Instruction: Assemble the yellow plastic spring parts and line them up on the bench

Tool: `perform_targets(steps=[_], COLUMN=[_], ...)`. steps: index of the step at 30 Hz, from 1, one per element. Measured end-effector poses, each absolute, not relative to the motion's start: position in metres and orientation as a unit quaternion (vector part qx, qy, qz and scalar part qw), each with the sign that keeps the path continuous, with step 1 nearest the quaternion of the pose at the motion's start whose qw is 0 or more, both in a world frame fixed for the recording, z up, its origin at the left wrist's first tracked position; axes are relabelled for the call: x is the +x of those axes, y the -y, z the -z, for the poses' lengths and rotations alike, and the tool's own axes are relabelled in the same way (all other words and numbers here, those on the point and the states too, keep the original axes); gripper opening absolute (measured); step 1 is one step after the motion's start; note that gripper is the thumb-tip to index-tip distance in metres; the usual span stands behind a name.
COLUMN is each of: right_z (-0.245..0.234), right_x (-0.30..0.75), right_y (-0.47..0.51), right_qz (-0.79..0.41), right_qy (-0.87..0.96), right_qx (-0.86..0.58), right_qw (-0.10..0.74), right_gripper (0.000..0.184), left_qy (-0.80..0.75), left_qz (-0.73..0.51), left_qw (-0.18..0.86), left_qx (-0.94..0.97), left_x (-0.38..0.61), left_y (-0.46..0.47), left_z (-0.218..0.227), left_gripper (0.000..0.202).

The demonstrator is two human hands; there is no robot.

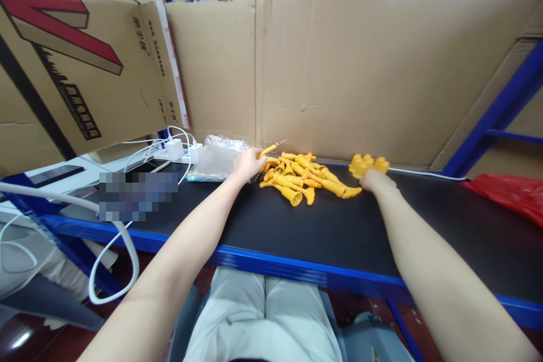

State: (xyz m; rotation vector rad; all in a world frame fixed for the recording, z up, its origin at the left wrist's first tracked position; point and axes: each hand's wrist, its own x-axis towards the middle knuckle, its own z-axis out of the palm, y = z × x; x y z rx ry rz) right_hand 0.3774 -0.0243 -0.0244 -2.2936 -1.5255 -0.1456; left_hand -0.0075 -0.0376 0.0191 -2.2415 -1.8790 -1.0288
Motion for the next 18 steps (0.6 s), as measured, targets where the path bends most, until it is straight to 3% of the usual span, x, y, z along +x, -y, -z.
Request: perform_targets(steps=[5, 13, 18], right_z=[0.011, 0.004, 0.002], right_x=[0.363, 0.351, 0.349], right_y=[0.038, 0.043, 0.044], right_qz=[-0.006, -0.008, -0.027], right_qy=[0.500, 0.498, 0.494], right_qx=[-0.858, -0.860, -0.864], right_qw=[0.120, 0.114, 0.098], right_gripper=[0.049, 0.051, 0.048], left_qy=[0.609, 0.581, 0.483], left_qz=[0.362, 0.407, 0.420], left_qw=[0.038, 0.023, 0.004], left_qx=[-0.704, -0.705, -0.768], left_x=[-0.011, -0.018, -0.020], left_y=[0.033, 0.020, 0.001], left_z=[-0.016, -0.004, 0.009], left_gripper=[0.036, 0.039, 0.053])
